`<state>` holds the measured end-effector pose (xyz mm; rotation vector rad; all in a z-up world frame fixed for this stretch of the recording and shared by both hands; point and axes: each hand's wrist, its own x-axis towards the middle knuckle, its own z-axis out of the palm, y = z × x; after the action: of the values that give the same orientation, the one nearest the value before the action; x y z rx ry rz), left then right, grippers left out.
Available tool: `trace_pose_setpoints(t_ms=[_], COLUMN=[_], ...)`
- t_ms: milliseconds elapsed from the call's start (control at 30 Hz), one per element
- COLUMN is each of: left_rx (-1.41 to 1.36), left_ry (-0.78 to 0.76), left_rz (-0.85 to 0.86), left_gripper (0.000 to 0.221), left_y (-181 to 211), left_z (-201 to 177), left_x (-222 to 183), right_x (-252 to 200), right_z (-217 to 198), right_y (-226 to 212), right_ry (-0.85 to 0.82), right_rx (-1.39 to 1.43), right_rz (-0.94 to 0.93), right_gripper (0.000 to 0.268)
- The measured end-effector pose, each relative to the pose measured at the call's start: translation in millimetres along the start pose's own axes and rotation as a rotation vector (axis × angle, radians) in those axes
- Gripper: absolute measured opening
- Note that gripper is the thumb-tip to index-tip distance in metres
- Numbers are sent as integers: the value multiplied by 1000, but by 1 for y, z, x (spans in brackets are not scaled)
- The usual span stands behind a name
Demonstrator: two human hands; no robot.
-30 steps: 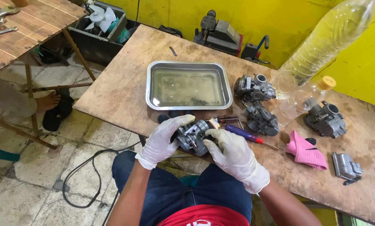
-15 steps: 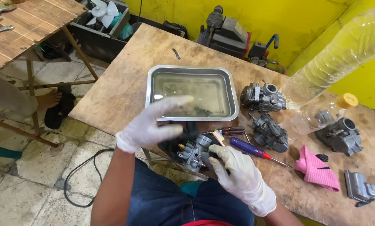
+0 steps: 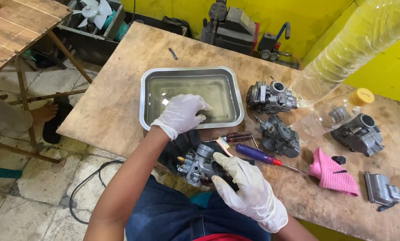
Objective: The person cleans a carburetor by wiping it with a pink cloth, then uses a toothbrush to scrub a small component in a tray of liquid. They continue scrubbing the carburetor body and use a screwdriver to adjust internal parts.
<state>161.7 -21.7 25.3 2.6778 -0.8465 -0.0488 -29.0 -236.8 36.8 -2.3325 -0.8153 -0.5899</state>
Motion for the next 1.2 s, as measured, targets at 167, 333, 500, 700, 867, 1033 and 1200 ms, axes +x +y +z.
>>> trace_pose_setpoints(t_ms=[167,333,500,700,867,1033,1200], left_rx=[116,116,140,221,234,259,281], left_ry=[-43,-70,-21,-70,-56,-35,-25], left_rz=[-79,-140,-22,58,54,45,46], left_gripper=[30,28,40,23,16,12,17], left_y=[0,10,34,34,36,39,40], left_z=[1,-10,-24,19,22,24,18], left_x=[7,10,16,58,64,63,61], right_x=[0,1,1,0,-15,-31,-48], right_z=[-1,-12,-25,-35,-48,-40,-12], right_y=[-2,-1,3,3,27,42,56], right_ry=[-8,-25,28,58,118,-24,-105], right_rx=[3,51,59,64,-152,-407,-546], right_rz=[1,16,53,50,247,263,117], right_gripper=[48,49,45,35,35,41,35])
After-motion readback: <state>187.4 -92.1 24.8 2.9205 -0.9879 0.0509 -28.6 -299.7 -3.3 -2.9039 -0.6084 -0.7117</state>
